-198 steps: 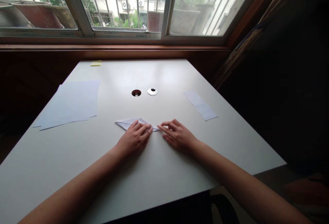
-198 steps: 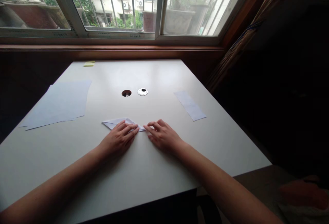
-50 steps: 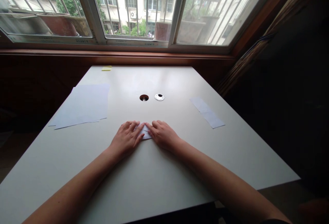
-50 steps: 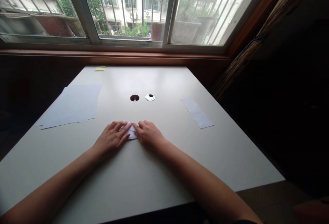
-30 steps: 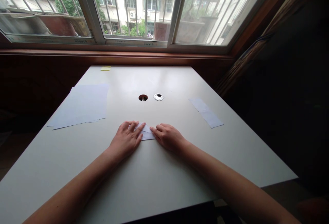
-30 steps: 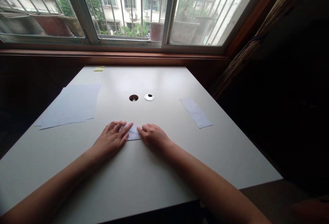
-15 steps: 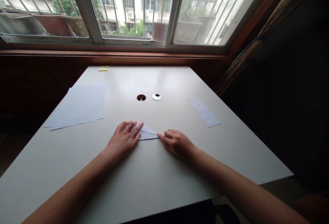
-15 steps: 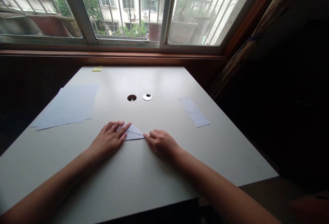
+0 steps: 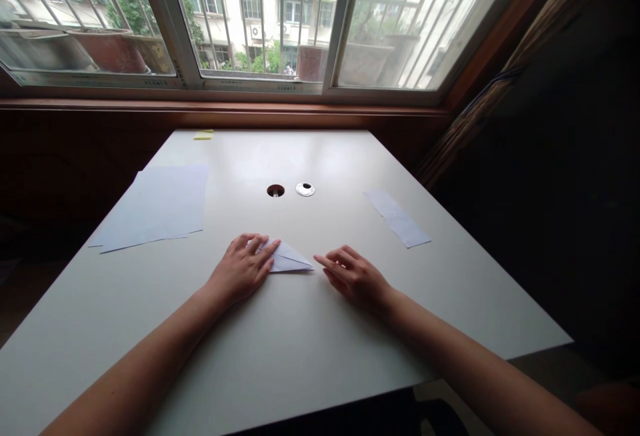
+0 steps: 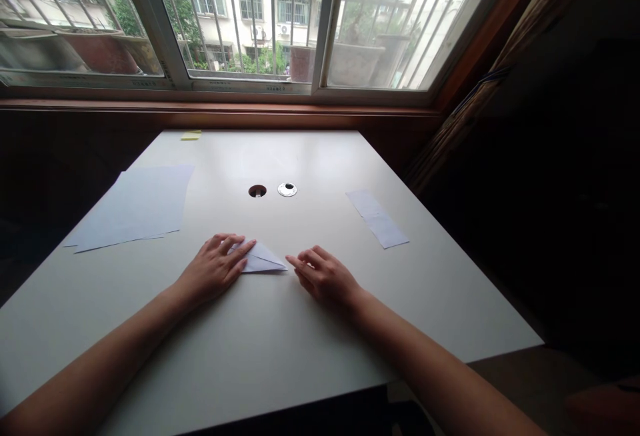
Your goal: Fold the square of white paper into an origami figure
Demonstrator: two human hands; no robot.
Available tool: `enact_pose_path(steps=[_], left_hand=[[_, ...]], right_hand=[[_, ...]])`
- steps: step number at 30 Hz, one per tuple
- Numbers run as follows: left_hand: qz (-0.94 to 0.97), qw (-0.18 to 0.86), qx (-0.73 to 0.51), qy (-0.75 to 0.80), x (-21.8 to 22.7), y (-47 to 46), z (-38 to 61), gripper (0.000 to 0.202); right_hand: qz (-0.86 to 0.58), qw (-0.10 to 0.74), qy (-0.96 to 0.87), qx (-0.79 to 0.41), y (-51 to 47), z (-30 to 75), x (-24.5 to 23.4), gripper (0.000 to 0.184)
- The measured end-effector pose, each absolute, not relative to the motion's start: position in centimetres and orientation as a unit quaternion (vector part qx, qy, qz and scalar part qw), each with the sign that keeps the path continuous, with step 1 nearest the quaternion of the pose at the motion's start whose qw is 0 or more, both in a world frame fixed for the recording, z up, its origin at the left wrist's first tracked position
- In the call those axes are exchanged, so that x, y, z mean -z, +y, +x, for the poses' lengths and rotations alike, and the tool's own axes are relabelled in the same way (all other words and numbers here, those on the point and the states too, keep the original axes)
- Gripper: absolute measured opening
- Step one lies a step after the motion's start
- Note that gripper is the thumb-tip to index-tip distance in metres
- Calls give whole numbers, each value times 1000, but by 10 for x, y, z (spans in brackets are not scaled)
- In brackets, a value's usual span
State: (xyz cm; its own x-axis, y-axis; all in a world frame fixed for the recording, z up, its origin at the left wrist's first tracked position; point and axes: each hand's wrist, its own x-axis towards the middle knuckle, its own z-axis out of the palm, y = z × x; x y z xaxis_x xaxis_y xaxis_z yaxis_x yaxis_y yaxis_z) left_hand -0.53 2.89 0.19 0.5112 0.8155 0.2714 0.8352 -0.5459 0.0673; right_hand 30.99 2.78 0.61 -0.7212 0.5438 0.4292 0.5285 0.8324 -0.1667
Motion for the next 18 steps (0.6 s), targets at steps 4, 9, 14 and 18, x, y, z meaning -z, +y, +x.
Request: enact_pose_path(steps=[4,9,14,18], left_hand=[[-893,8,144,-427,-1,36,-10,46],[-903,-58,178,-386,1,43,-20,41],[-889,-128,256,-358,-6,45,-35,36],[-891,-177,262,-325,-12,43,-41,31]], right_hand=[[-213,235,-948,-33,34,290,-13,43],[-136,204,-969,-23,43,256,-11,38],[-123,160,-979,5,48,240,-13,40],[-123,146,-982,11,48,239,-18,40]])
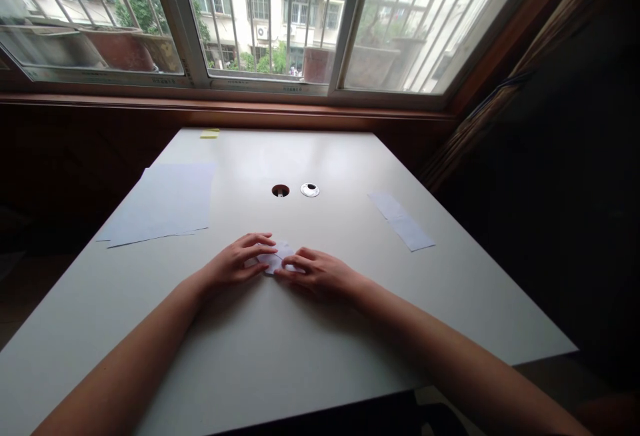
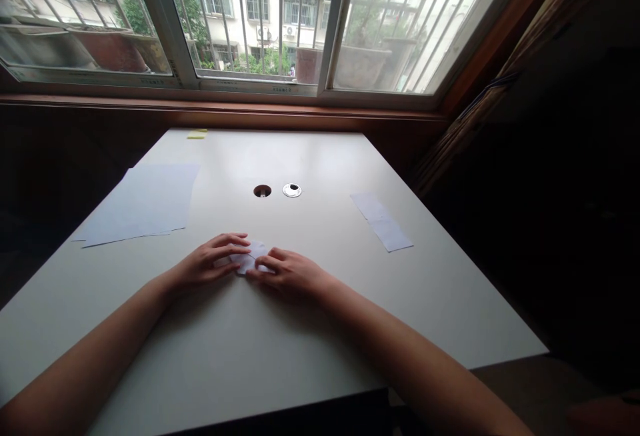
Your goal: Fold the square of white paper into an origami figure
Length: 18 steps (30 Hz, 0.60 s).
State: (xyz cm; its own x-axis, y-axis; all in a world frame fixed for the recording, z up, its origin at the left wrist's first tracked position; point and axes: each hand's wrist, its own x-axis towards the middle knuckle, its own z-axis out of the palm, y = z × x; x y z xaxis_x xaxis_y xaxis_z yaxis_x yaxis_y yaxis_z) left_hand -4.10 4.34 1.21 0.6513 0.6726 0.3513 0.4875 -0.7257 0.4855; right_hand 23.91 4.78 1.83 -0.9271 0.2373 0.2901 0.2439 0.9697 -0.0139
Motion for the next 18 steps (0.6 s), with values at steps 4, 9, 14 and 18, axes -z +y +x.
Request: enact_pose_path(steps=[4,9,14,18], left_hand=[[893,182,-224,346,-14,41,-39,35],[893,160,-199,370,-15,39,-35,42],[900,143,-178,372,-16,40,-35,44],[903,140,-171,368,-16,40,-35,42]], right_hand=[[-131,136,-982,20,46,237,-20,40],[-131,133,-982,32,45,232,-20,36],[-114,128,-984,48,45,234,-20,35],[-104,137,-984,48,44,240,-19,31]])
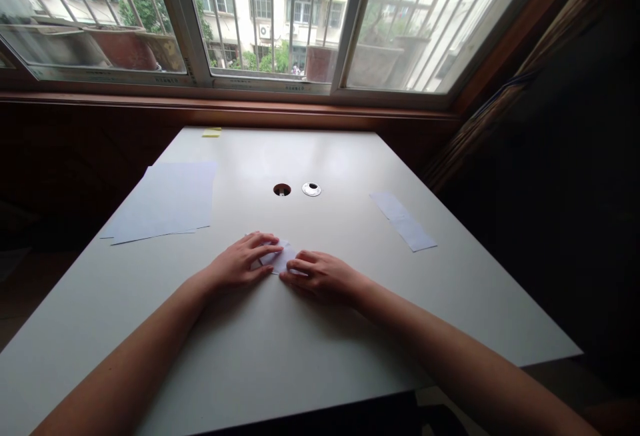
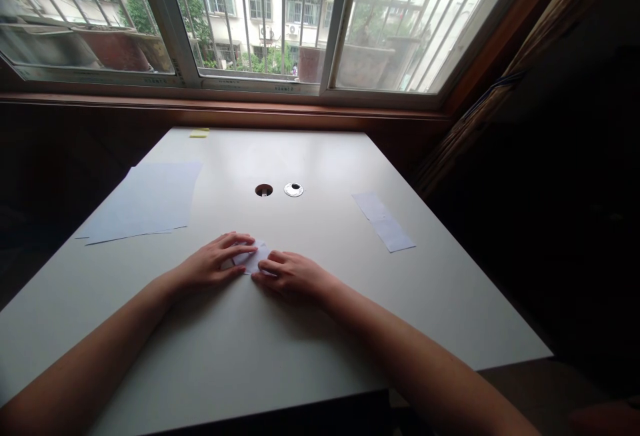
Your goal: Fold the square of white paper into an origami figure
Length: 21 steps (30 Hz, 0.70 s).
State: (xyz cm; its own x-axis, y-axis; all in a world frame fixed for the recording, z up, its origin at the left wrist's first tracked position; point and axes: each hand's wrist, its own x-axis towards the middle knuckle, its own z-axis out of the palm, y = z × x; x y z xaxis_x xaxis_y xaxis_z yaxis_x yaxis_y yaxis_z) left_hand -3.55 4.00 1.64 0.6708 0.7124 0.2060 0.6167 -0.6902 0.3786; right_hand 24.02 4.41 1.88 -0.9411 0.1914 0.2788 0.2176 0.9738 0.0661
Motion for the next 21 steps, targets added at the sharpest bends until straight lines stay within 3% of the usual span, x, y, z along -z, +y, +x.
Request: enact_pose_path(steps=[7,21], left_hand=[[904,152,-187,353,-14,42,-36,45],[903,153,-177,361,-13,42,-34,45]], right_hand=[[-99,183,-978,24,41,251,-13,25],[-110,204,-972,-22,30,288,-16,30]])
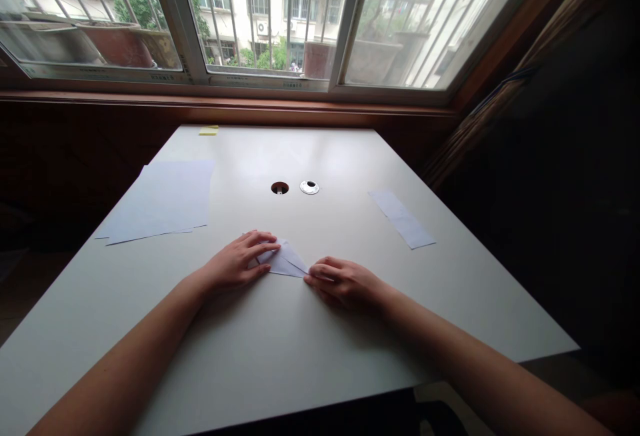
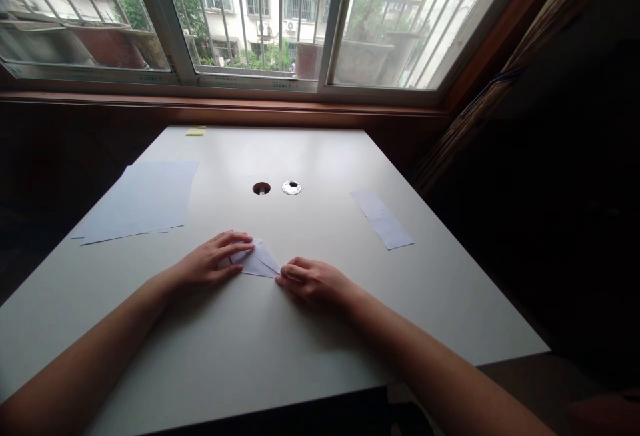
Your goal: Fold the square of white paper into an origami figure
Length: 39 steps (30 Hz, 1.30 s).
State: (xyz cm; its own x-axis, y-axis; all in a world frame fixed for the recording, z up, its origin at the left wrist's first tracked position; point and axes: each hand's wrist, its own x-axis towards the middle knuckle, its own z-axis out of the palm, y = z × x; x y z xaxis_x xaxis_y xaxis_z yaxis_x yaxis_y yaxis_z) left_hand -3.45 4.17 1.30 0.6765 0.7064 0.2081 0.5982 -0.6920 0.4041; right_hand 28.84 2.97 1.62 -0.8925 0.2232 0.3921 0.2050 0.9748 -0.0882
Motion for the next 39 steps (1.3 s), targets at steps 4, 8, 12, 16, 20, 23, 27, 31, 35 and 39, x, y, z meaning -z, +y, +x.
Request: enact_pose_path(steps=[4,8,12,16,20,23,27,31,35,39], left_hand=[[904,145,-165,366,-13,41,-35,45],[915,110,-149,358,-10,42,-36,47],[924,72,-114,357,-3,44,-35,50],[921,52,-67,379,0,43,-33,56],[902,37,-46,427,1,41,-34,60],[878,32,-34,476,2,42,-40,62],[851,37,-19,523,1,45,-52,61],[849,39,-41,526,3,46,-63,63],[847,32,-77,524,9,46,-70,62],[835,35,-119,536,13,48,-76,58]], right_hand=[[-122,206,-970,-32,25,293,-16,32],[-146,211,-966,-26,21,295,-13,33],[-166,205,-965,-15,16,296,-13,38],[-150,161,-975,-22,13,298,-16,48],[-160,156,-974,-30,12,299,-16,52],[-167,171,-970,-35,11,298,-14,52],[-171,191,-966,-39,10,297,-14,51],[-173,200,-963,-42,10,296,-16,49],[-175,203,-962,-49,10,295,-18,48],[-175,200,-962,-58,10,299,-19,48]])
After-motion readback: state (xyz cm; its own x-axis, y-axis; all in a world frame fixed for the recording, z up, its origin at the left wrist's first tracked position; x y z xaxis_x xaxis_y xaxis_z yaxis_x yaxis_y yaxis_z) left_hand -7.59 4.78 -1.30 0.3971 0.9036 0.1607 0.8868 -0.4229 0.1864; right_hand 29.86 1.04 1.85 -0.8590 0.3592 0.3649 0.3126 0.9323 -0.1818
